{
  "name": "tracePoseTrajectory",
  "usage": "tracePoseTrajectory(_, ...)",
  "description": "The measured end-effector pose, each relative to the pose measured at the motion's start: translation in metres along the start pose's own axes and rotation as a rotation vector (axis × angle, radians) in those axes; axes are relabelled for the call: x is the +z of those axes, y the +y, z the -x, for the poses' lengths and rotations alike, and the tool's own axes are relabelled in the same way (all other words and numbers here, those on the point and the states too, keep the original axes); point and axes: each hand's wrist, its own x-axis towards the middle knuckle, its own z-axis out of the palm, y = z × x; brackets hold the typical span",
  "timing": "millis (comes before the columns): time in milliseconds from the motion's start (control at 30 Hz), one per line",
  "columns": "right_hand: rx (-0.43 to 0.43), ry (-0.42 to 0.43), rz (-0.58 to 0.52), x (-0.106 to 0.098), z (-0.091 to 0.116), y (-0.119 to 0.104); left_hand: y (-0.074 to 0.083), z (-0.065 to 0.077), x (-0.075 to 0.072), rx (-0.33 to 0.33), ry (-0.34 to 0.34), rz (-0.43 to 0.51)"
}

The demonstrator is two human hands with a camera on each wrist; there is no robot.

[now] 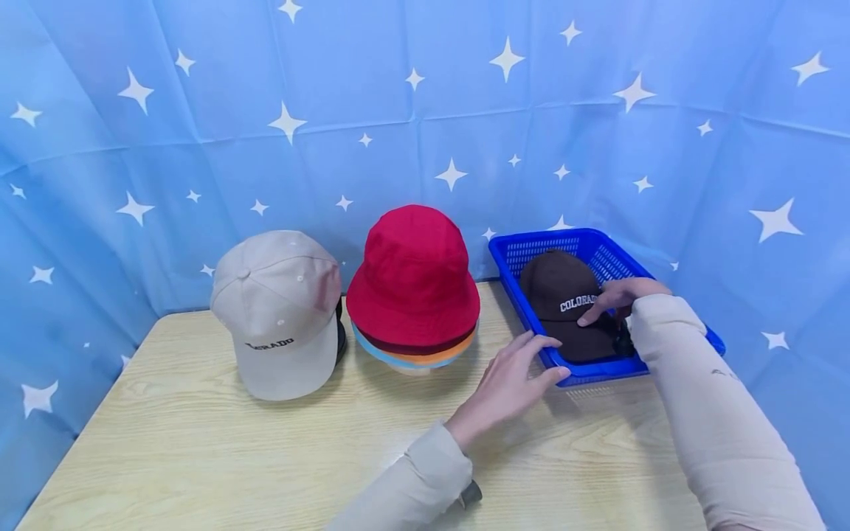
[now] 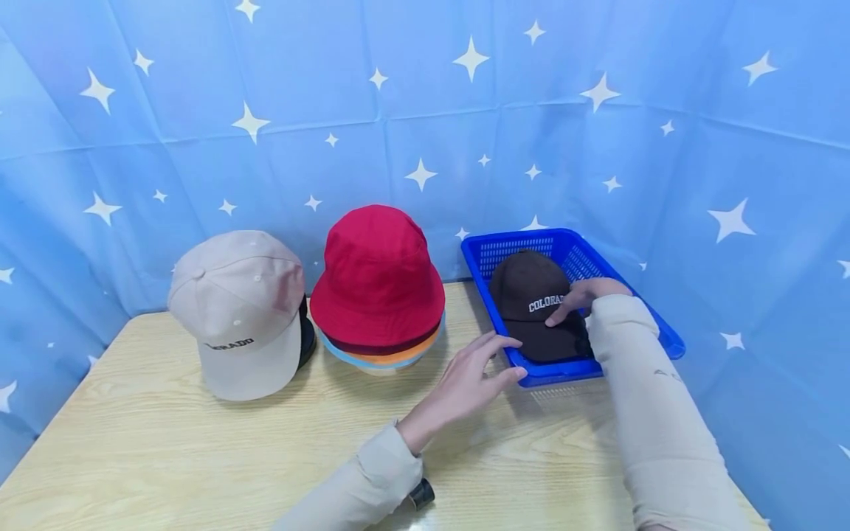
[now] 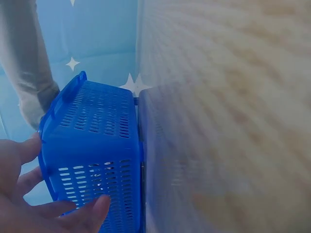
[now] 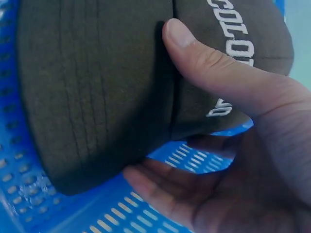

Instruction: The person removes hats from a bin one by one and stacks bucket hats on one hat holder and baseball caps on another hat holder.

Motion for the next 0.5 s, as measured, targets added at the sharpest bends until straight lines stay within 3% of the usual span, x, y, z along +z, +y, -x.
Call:
tracePoseTrajectory(67, 0.003, -0.027, 0.021, -0.001, -0.008, -0.001, -0.001, -0.001, -0.001, 0.005, -0.014, 0.017)
tracePoseTrajectory(300, 0.005, -0.036, -0.114, 0.005, -0.010, -0.007, -0.006, -0.006, -0.004, 0.071, -0.032, 0.046)
tracePoseTrajectory(500, 0.009, -0.017, -0.062, 0.006, 0.001, -0.007, -0.007, -0.008, -0.007, 0.091, -0.047, 0.062)
